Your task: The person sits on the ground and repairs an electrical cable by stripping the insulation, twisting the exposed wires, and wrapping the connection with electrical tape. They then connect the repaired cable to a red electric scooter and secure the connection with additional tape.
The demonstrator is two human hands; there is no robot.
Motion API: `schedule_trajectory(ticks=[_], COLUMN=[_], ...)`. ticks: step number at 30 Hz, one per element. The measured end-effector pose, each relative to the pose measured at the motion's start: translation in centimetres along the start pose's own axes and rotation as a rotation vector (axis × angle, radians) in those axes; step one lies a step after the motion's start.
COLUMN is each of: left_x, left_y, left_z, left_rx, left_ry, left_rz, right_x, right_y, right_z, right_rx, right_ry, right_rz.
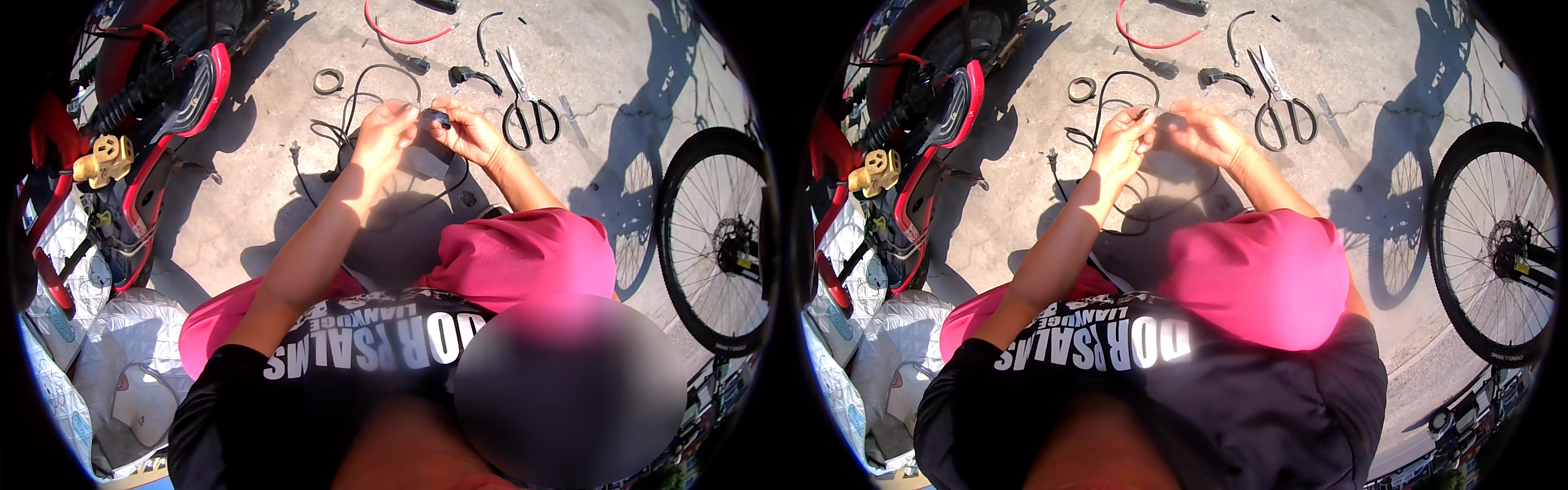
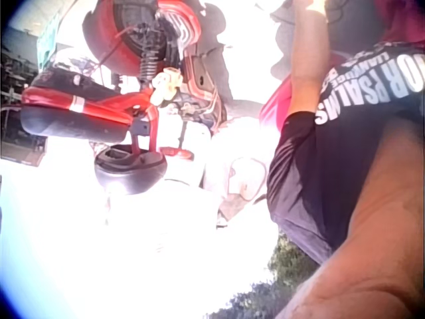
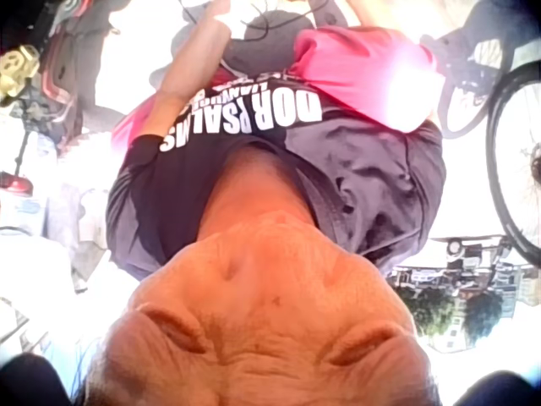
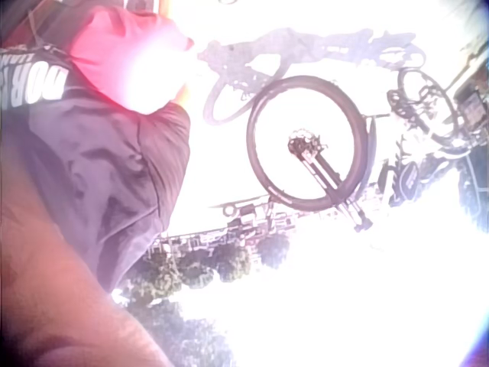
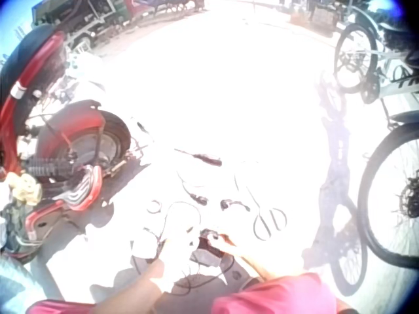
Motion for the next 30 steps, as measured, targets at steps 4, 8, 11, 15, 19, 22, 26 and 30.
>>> schedule_trajectory(ticks=[4, 8, 11, 15, 19, 22, 26, 30], left_x=[0.3, 0.1, -0.1, -0.4, -1.7, -1.1, -1.5, -0.8], left_y=[0.1, -0.3, -0.3, -0.5, -0.9, -1.1, -1.4, -1.3], left_z=[0.0, 0.2, 0.7, 1.3, 0.5, 0.1, 0.7, 1.8], left_rx=[0.01, 0.025, 0.027, 0.017, -0.017, -0.056, -0.151, -0.144], left_ry=[0.049, 0.07, 0.05, 0.083, 0.086, 0.171, 0.375, 0.338], left_rz=[0.004, -0.017, -0.03, -0.058, -0.039, -0.137, -0.17, -0.16], right_x=[-1.3, -0.3, -0.2, -0.2, 0.0, 1.0, 1.0, 0.9], right_y=[-0.1, 0.4, 0.6, 0.4, 0.5, 0.2, 0.1, 0.7], right_z=[-1.2, -1.2, -1.3, -1.6, -1.1, -0.5, 0.0, -1.0], right_rx=[-0.088, -0.015, 0.043, 0.127, 0.147, 0.19, 0.223, 0.274], right_ry=[-0.037, -0.181, -0.191, -0.145, -0.205, -0.484, -0.96, -0.718], right_rz=[0.128, 0.084, 0.058, 0.038, -0.015, -0.26, -0.608, -0.456])
Point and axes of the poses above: each hand's wrist, its own y-axis towards the middle knuckle, its own x-axis out of the back of the hand, z = x × y, the point moved 7 cm from there along y, towards the middle knuckle, and after that the axes turned 14 degrees about y, right-handed, at the moved point
